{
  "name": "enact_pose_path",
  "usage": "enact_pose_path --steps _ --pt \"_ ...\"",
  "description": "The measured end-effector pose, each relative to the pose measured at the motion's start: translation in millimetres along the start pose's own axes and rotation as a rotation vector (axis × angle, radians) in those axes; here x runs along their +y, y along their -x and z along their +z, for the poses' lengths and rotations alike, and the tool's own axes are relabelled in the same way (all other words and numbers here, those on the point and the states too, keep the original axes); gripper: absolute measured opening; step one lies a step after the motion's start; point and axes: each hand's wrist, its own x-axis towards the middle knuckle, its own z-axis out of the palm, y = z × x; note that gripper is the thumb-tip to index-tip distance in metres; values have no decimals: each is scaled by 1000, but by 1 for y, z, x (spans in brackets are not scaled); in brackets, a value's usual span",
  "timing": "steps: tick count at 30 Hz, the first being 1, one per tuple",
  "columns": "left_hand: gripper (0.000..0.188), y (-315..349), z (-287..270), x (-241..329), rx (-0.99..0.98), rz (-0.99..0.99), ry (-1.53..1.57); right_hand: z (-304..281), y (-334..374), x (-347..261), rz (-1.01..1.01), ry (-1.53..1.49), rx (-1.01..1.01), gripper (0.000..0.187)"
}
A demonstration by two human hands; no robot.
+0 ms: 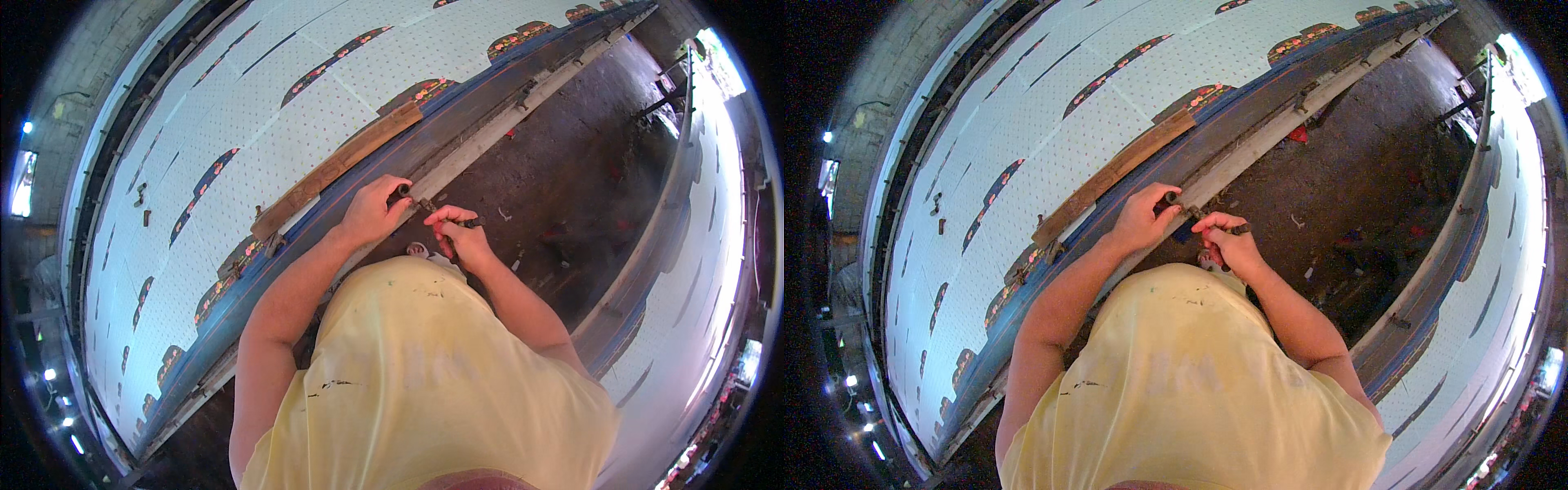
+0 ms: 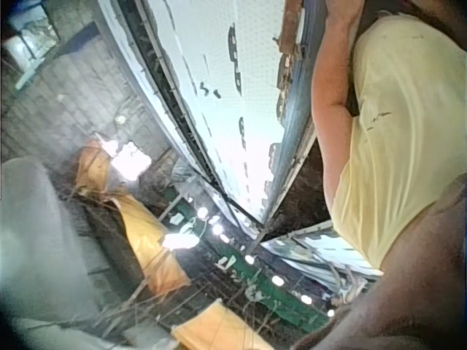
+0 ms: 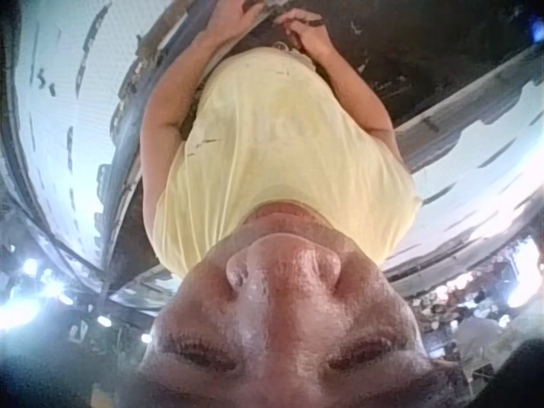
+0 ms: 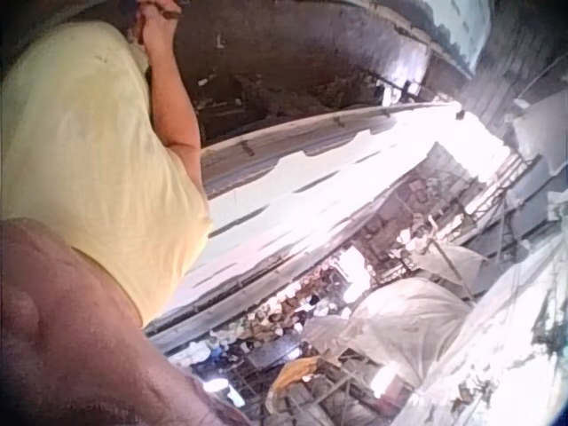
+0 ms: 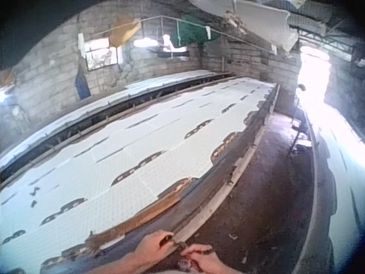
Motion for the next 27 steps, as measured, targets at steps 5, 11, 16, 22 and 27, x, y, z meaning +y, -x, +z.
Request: enact_pose_path --steps 5,11,16,22,27 --pt "38 2 1 3 32 43 -41 3 2 0 89 -237 -1 16" --pt "33 2 1 10 27 6 -63 -2 -3 17 241 -897 -124 17" --pt "33 2 5 1 25 7 -91 -16 -25 24 -631 454 -124 21" --pt "29 2 2 6 8 -27 -72 -13 -10 9 -940 1320 12 38" --pt "31 -1 0 6 2 -24 -23 -27 -8 21 -648 518 -141 29"
